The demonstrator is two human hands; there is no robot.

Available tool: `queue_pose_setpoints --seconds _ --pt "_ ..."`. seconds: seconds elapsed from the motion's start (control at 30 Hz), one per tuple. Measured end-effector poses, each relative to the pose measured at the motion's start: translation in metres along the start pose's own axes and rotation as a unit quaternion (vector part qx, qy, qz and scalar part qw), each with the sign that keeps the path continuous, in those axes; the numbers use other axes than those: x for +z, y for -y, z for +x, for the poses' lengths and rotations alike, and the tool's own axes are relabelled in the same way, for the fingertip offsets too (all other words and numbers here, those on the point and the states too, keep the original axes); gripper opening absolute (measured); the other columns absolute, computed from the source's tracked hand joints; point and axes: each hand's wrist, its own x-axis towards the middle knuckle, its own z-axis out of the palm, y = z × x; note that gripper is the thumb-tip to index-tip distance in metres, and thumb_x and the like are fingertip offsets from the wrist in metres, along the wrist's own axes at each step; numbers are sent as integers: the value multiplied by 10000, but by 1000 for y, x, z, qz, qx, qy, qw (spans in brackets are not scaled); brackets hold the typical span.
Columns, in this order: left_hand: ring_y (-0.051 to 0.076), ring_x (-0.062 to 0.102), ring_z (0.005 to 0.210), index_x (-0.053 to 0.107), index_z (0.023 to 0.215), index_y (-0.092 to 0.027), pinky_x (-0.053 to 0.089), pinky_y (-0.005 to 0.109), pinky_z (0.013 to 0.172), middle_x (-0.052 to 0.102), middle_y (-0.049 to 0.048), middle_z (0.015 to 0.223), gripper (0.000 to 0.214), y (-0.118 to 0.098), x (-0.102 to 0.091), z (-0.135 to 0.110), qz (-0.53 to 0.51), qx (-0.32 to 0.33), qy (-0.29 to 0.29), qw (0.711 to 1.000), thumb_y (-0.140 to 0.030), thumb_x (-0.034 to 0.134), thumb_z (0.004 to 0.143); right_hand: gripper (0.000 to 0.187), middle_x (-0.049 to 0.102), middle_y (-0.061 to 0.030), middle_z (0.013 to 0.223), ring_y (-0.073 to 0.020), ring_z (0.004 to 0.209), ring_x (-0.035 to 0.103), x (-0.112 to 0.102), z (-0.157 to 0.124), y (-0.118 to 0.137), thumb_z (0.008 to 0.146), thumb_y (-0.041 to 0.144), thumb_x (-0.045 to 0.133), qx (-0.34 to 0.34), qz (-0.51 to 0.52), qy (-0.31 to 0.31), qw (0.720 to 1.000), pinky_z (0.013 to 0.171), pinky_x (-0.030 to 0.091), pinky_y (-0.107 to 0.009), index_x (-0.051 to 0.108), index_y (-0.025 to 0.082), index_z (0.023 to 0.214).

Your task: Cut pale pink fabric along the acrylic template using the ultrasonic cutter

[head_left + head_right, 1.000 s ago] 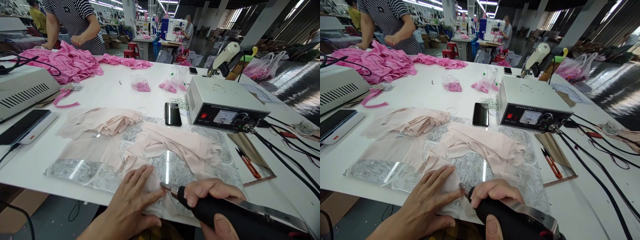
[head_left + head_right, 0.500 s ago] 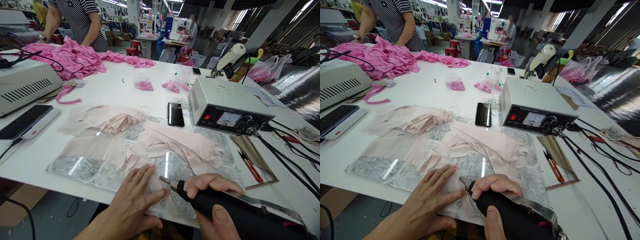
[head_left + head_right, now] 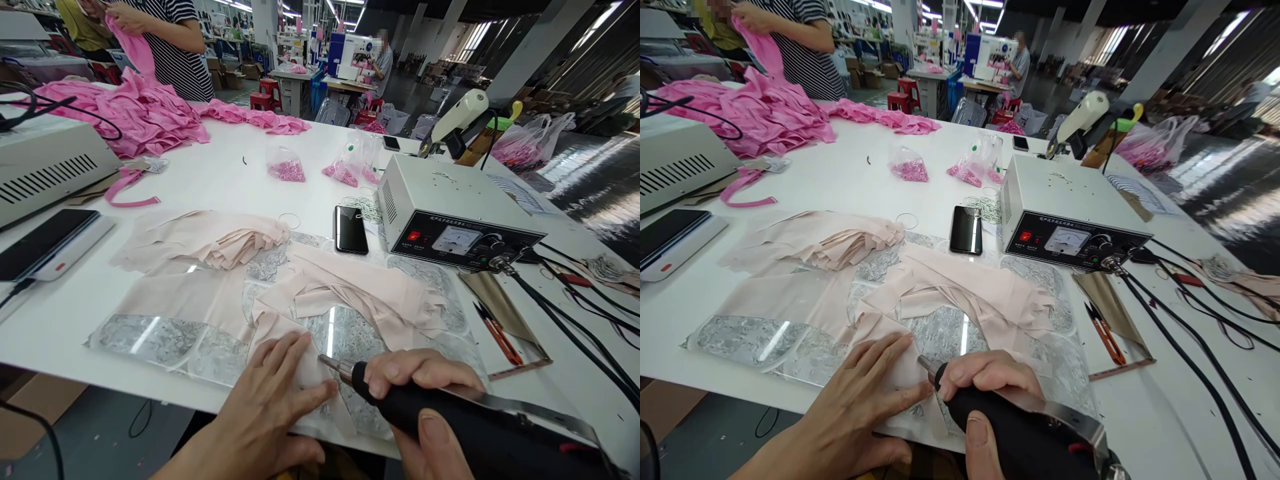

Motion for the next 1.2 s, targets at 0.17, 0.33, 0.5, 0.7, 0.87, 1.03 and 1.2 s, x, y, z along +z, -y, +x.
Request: queue_pose_setpoints --seconds 0.17,0.33,0.5,0.7,0.87,1.03,1.2 --pt "410 466 1317 597 1334 -426 395 512 1000 392 134 1524 779 1 2 -3 -3 1 0 1000 -754 798 658 77 573 -4 860 -147 733 608 3 0 -1 963 271 543 6 -9 -37 999 730 602 -363 570 243 1029" --pt "403 454 1330 605 1320 -415 382 517 1016 381 139 1521 766 1 4 -4 -2 4 -11 1000 -728 821 655 87 534 3 859 -147 700 602 4 2 -10 952 292 549 -1 -17 -34 999 707 596 -374 554 252 1028" --pt "395 473 1309 618 1307 -413 376 507 1025 399 118 1522 756 1 2 -1 -8 2 -16 1000 -706 841 646 91 569 -5 858 -166 692 613 0 1 -18 933 272 559 -2 -19 -21 1000 701 595 -404 546 262 1023" --pt "395 469 1317 609 1324 -426 370 504 1025 394 111 1538 738 5 6 -4 2 9 -9 1000 -720 810 677 107 575 -4 880 -162 721 624 0 2 -19 946 229 533 0 4 -7 1000 723 586 -395 541 253 1049" --pt "390 474 1312 621 1311 -422 363 492 1026 382 106 1551 722 5 6 -4 4 12 -28 1000 -714 811 679 121 560 5 896 -146 701 619 6 5 -19 940 257 533 -19 24 -32 999 720 586 -370 563 256 1058" --pt "400 468 1320 627 1305 -412 381 499 1014 392 116 1543 729 5 6 -3 3 12 -20 1000 -722 812 671 121 576 4 905 -149 719 634 7 6 -23 949 236 539 -16 34 -28 999 720 592 -371 563 259 1065" --pt "408 435 1358 609 1336 -407 388 529 1039 361 103 1581 696 6 11 -8 -10 3 -18 1000 -653 817 719 88 606 3 884 -151 698 639 9 8 -26 947 242 553 -22 18 -14 999 691 601 -383 548 257 1033"
